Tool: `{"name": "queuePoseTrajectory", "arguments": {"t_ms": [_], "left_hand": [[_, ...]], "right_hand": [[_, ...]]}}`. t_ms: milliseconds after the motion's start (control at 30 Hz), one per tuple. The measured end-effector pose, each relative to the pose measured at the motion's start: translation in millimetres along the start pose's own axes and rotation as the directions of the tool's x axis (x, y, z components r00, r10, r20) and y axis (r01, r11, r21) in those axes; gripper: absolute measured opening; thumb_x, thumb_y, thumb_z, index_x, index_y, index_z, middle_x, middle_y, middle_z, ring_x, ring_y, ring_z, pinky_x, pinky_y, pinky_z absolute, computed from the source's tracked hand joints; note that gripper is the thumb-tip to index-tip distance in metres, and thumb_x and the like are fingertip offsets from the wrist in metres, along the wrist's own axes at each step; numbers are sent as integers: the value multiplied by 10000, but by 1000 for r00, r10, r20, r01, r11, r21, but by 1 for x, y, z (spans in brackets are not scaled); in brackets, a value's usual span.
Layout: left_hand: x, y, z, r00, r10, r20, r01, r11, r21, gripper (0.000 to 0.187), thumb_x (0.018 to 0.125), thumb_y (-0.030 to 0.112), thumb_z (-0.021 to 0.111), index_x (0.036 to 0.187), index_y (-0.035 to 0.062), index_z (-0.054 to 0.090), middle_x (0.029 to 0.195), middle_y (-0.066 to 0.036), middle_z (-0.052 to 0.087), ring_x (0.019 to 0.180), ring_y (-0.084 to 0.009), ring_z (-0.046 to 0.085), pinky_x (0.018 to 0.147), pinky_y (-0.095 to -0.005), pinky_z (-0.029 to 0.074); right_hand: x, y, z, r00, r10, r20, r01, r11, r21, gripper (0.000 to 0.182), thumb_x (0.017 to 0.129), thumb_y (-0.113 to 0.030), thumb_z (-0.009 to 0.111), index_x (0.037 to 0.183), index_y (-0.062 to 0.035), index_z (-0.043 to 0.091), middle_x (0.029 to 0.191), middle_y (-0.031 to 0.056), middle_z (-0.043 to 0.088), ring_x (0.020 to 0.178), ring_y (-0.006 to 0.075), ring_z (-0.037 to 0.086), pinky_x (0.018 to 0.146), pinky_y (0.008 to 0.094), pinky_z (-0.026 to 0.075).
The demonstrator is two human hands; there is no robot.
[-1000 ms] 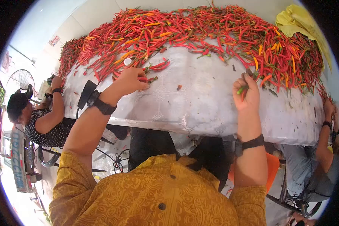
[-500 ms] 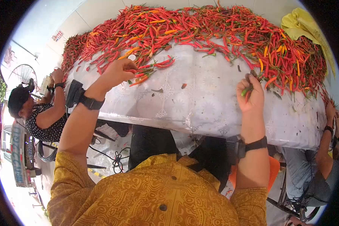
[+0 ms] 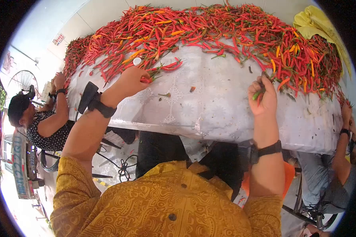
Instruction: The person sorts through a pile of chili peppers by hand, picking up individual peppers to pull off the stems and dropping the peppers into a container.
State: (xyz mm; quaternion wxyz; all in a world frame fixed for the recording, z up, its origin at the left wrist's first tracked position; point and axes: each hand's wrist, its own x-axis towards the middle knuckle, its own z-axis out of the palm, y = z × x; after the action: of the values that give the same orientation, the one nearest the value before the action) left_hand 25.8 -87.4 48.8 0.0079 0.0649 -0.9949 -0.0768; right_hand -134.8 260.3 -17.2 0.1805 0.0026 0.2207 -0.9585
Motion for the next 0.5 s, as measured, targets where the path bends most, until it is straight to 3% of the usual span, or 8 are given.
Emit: {"name": "queuePoseTrajectory", "arguments": {"t_ms": [200, 267, 300, 333, 367, 400, 467, 500], "left_hand": [[-9, -13, 1, 989, 131, -69, -124, 987, 98, 239, 715, 169, 628, 914, 36, 646, 855, -157, 633, 787, -315, 604, 715, -380, 469], [-14, -17, -7, 994, 110, -19, -112, 984, -139, 235, 745, 160, 618, 936, 24, 635, 826, -123, 636, 752, -248, 616, 662, -333, 471], [-15, -18, -11, 993, 113, -17, -115, 984, -136, 235, 745, 160, 618, 936, 24, 635, 826, -123, 636, 752, -248, 616, 662, -333, 471], [-16, -17, -16, 999, -6, 54, 26, 929, -370, 194, 765, 163, 605, 899, 24, 624, 783, -94, 627, 710, -222, 607, 624, -319, 468], [-17, -19, -19, 983, -106, 150, 173, 802, -572, 164, 785, 166, 591, 862, 23, 614, 740, -65, 618, 668, -196, 598, 586, -305, 466], [-16, -28, -19, 983, -104, 151, 173, 803, -571, 164, 785, 166, 591, 862, 23, 614, 740, -65, 618, 668, -196, 598, 586, -305, 466], [-10, -44, -17, 961, -64, 270, 275, 73, -959, 152, 830, 175, 553, 890, 39, 584, 721, -31, 576, 649, -153, 568, 573, -275, 462], [-9, -44, -14, 960, -62, 272, 277, 74, -958, 152, 830, 175, 553, 890, 39, 584, 721, -31, 576, 649, -153, 568, 573, -275, 462]], "right_hand": [[-2, 10, 16, 999, 42, -14, -43, 996, -73, 79, 815, -57, 595, 867, -52, 535, 713, 29, 510, 527, 106, 404, 473, 233, 339], [-4, 12, 18, 999, 43, -23, -45, 995, -86, 85, 813, -64, 602, 864, -53, 535, 712, 33, 511, 523, 107, 416, 466, 231, 347], [-3, 12, 16, 996, 36, -84, -44, 995, -92, 85, 814, -64, 601, 866, -49, 535, 715, 39, 513, 529, 111, 429, 467, 233, 362], [-2, 13, 15, 989, 29, -144, -44, 994, -100, 86, 815, -65, 599, 867, -45, 534, 719, 45, 514, 534, 114, 443, 468, 234, 377], [-3, 13, 16, 989, 28, -145, -43, 994, -99, 86, 815, -65, 599, 867, -45, 534, 719, 45, 514, 534, 114, 443, 468, 234, 377], [-4, 15, 19, 987, 21, -162, -39, 993, -112, 87, 816, -66, 599, 867, -43, 533, 723, 50, 515, 536, 118, 450, 467, 238, 385], [-5, 20, 21, 983, 11, -184, -34, 992, -121, 89, 816, -68, 599, 868, -40, 532, 727, 55, 516, 538, 122, 457, 465, 241, 393], [-5, 22, 21, 985, 6, -173, -32, 989, -146, 86, 819, -67, 593, 872, -40, 530, 730, 55, 517, 540, 127, 460, 465, 245, 395]]}}
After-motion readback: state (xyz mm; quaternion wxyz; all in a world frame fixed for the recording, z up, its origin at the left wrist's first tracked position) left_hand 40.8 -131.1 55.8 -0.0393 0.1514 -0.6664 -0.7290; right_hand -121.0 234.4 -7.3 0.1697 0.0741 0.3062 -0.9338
